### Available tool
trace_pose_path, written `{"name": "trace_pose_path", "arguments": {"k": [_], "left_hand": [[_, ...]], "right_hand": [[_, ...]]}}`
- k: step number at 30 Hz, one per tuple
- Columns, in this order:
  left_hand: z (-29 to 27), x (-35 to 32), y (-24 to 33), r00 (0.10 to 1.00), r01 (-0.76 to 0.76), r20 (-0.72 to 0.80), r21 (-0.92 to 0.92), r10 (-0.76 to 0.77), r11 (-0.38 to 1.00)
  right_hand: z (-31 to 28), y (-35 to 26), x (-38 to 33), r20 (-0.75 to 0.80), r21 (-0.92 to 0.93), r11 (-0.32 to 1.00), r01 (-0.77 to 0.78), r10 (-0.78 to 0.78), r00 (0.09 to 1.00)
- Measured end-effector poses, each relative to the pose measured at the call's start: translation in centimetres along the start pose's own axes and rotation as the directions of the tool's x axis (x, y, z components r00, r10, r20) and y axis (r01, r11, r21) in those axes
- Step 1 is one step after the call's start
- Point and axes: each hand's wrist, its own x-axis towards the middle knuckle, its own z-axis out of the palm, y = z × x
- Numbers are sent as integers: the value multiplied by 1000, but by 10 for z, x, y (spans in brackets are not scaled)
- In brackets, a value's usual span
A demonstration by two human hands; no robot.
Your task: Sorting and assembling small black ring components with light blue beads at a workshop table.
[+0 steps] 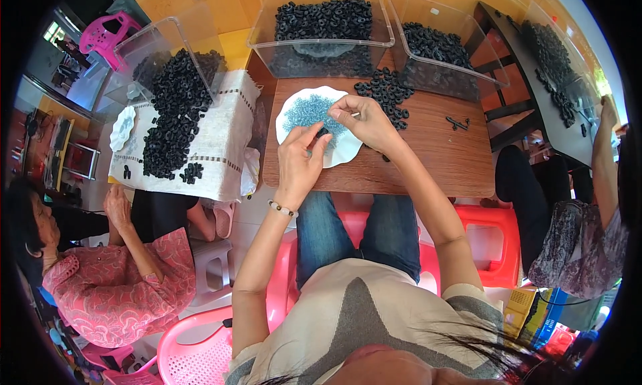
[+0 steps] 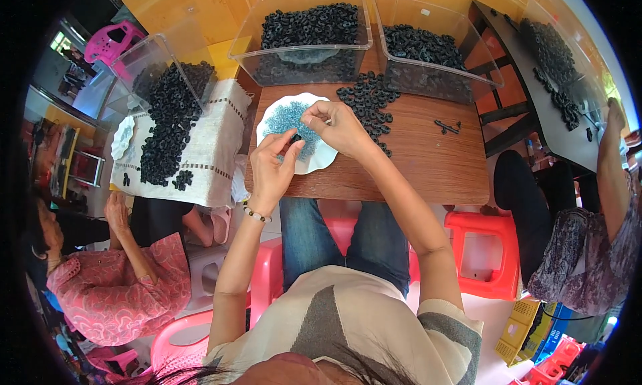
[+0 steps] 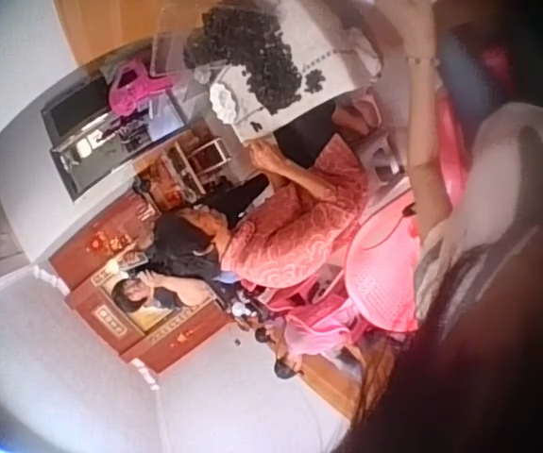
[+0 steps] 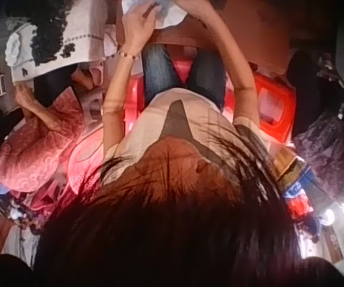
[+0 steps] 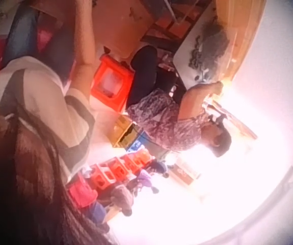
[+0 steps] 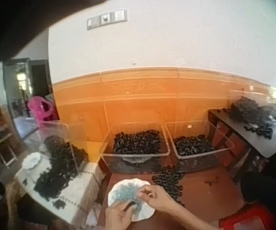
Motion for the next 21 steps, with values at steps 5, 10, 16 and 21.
{"name": "trace_pose_path", "arguments": {"k": [5,10,16,21], "left_hand": [[8,-5,-5,997,-48,-68,-139,39,989],[1,3,-5,999,24,-34,-165,-30,986],[1,8,-3,999,42,0,-190,-43,981],[4,11,-2,1000,15,14,-215,-12,977]], "right_hand": [[8,7,-3,-13,229,971,-69,74,997],[7,10,-2,12,228,972,-64,63,998],[8,5,-3,28,196,978,-76,72,997],[13,2,-6,-17,139,990,2,1,1000]]}}
